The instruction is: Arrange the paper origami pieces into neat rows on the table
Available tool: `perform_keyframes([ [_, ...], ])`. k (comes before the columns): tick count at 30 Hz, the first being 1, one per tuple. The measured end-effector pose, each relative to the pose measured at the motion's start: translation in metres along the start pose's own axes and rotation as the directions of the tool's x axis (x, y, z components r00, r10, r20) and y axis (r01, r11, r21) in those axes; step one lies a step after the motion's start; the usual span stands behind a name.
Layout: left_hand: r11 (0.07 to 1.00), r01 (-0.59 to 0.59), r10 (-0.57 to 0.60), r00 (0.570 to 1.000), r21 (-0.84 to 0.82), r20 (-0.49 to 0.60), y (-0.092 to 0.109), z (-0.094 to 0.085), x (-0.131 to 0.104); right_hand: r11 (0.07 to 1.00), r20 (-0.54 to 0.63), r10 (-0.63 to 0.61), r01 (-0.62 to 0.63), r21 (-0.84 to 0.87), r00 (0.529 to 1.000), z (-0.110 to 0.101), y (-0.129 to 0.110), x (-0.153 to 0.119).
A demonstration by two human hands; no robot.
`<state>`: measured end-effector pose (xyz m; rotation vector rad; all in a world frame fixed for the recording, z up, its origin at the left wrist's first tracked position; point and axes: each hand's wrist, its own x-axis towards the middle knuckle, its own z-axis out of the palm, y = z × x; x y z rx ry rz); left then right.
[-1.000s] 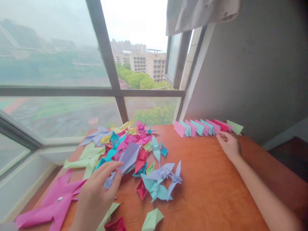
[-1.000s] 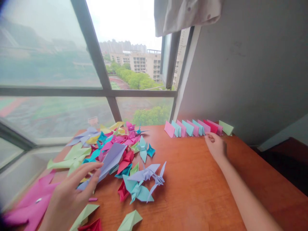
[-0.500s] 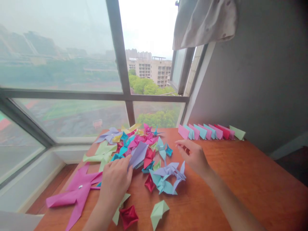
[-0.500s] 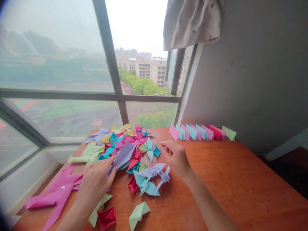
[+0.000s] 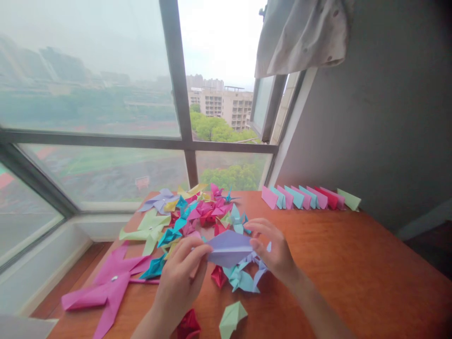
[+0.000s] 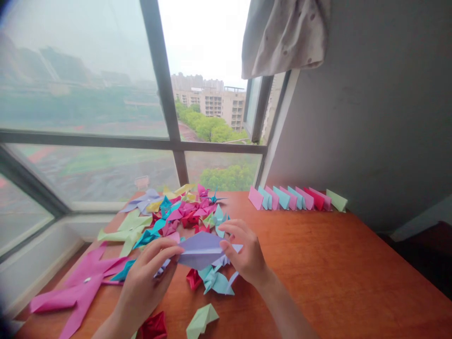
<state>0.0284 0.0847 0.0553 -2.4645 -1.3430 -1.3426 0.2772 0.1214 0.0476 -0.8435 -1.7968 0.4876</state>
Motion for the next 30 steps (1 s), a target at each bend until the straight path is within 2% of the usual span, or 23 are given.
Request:
perform_keyframes([
  [4, 0.997, -0.004, 0.004, 1.000, -0.082, 0.006, 0.005, 0.003, -0.004, 0.991, 0.036, -0.116, 0.113, 0.068, 0.993, -0.001, -0.012, 0.001],
  [8, 0.996, 0.012, -0.014, 1.000, -0.086, -0.021, 0.003, 0.005, -0.005, 0.986, 0.042, -0.131, 0.126, 0.106, 0.991, 0.001, -0.018, 0.001],
  [16, 0.994, 0.038, -0.045, 0.997, -0.107, -0.068, 0.005, 0.005, -0.003, 0.951, 0.099, -0.275, 0.286, -0.114, 0.956, 0.008, -0.015, -0.002],
  [23, 0.981, 0.098, -0.096, 0.995, -0.165, 0.015, 0.002, 0.002, -0.001, 0.939, 0.045, -0.305, 0.308, -0.153, 0.951, 0.006, -0.013, -0.003],
  [27, 0.971, 0.167, -0.163, 0.986, -0.169, 0.036, 0.000, 0.002, 0.000, 0.914, 0.108, -0.294, 0.313, -0.259, 0.950, 0.007, -0.013, -0.003],
  [30, 0.978, 0.130, -0.128, 0.992, -0.163, 0.017, 0.001, 0.004, -0.001, 0.877, 0.179, -0.306, 0.350, -0.330, 0.935, 0.012, -0.015, -0.004],
])
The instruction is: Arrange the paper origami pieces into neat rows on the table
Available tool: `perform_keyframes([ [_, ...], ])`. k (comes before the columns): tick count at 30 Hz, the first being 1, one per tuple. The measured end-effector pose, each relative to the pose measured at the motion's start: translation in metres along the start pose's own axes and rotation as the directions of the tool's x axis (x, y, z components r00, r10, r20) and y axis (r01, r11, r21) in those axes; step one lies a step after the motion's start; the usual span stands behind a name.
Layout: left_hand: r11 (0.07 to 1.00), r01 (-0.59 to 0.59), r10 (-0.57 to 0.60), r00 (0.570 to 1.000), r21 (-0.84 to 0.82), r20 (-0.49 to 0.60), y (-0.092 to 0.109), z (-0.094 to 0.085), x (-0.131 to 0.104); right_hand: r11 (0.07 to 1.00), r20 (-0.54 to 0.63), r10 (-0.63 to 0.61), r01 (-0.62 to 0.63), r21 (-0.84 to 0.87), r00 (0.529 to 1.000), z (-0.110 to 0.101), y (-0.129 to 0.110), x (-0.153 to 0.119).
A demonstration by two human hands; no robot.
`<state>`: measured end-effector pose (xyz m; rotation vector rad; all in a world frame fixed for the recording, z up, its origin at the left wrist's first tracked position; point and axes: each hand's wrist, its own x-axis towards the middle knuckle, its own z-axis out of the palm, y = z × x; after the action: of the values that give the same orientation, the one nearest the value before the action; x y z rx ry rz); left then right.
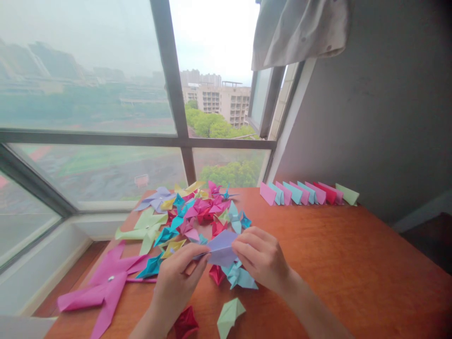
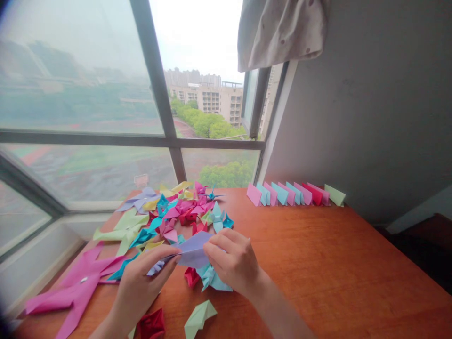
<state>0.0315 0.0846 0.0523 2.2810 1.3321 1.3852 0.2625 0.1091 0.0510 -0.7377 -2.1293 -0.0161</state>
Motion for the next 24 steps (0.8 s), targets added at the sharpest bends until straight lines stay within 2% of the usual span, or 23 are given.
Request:
perform_keyframes([
  [6, 0.991, -0.130, 0.132, 0.990, -0.031, 0.049, 0.006, 0.008, -0.004, 0.993, 0.026, -0.058, 0.060, -0.097, 0.998, 0.006, -0.018, 0.002],
  [11, 0.988, -0.143, 0.147, 0.986, -0.061, 0.073, 0.008, 0.007, -0.004, 0.991, 0.069, -0.079, 0.086, -0.098, 0.994, 0.007, -0.024, 0.004],
  [15, 0.995, -0.090, 0.091, 0.996, -0.052, 0.016, 0.005, -0.001, -0.002, 0.998, 0.055, -0.015, 0.019, -0.066, 0.998, 0.001, -0.005, 0.000],
  [19, 0.998, -0.036, 0.033, 0.997, -0.051, -0.063, -0.002, -0.008, 0.000, 0.996, 0.015, 0.055, -0.056, 0.066, 0.998, -0.011, 0.021, -0.005],
  [24, 0.987, 0.097, -0.103, 0.994, -0.131, -0.044, -0.007, -0.006, -0.004, 0.979, 0.015, 0.136, -0.137, 0.152, 0.991, -0.025, 0.038, -0.007],
])
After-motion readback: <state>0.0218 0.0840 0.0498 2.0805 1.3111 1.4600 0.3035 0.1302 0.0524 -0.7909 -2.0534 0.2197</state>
